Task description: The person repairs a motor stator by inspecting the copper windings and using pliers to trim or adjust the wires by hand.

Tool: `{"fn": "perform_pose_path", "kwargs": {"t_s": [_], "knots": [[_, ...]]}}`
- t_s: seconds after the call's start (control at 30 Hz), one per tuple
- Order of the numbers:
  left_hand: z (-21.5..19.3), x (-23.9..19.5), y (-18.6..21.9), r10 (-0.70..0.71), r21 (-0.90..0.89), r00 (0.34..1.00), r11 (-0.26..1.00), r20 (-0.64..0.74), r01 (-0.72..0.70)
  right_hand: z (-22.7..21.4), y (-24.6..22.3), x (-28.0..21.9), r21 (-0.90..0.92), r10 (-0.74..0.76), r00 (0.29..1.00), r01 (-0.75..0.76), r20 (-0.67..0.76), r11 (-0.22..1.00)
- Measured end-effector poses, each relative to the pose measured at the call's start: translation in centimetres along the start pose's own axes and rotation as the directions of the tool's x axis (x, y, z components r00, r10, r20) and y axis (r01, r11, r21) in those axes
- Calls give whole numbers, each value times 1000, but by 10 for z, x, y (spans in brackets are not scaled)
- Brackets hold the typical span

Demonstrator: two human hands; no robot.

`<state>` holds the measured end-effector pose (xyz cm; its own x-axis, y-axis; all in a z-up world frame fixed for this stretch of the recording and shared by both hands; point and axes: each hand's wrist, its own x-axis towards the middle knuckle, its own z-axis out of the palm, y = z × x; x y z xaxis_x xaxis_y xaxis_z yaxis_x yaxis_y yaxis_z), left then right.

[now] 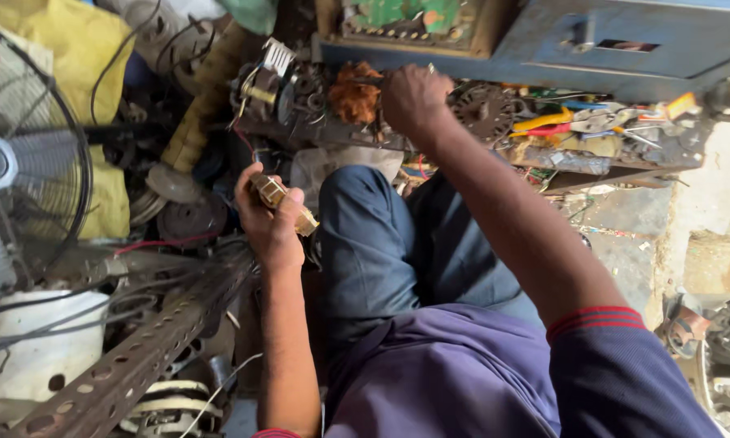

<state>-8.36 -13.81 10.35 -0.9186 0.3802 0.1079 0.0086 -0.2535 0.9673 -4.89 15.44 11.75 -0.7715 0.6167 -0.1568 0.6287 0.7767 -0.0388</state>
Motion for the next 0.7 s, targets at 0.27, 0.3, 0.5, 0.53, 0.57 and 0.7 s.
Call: {"fn": "perform_pose_path", "kwargs": {"t_s": [0.27,0.3,0.5,0.53,0.57,0.7], "knots": [[-39,-3,-21,-259,-284,961,933,-97,223,-44,0,18,-16,-14,988,17,151,1000],[-38,-3,-21,-280,-294,955,925,-98,241,-43,-2,22,-31,-43,985,49,169,998],[-32,-7,-16,-335,-298,940,906,-67,301,-44,-4,41,-64,-110,973,125,204,990],[-34,-8,-16,-337,-298,939,906,-71,302,-48,-3,45,-50,-116,971,129,207,990],[-34,-8,-16,-339,-298,938,905,-75,303,-54,-3,47,-36,-123,970,133,209,990],[-43,-11,-14,-405,-300,911,881,-81,366,-75,11,41,-62,-103,975,117,198,991]]}}
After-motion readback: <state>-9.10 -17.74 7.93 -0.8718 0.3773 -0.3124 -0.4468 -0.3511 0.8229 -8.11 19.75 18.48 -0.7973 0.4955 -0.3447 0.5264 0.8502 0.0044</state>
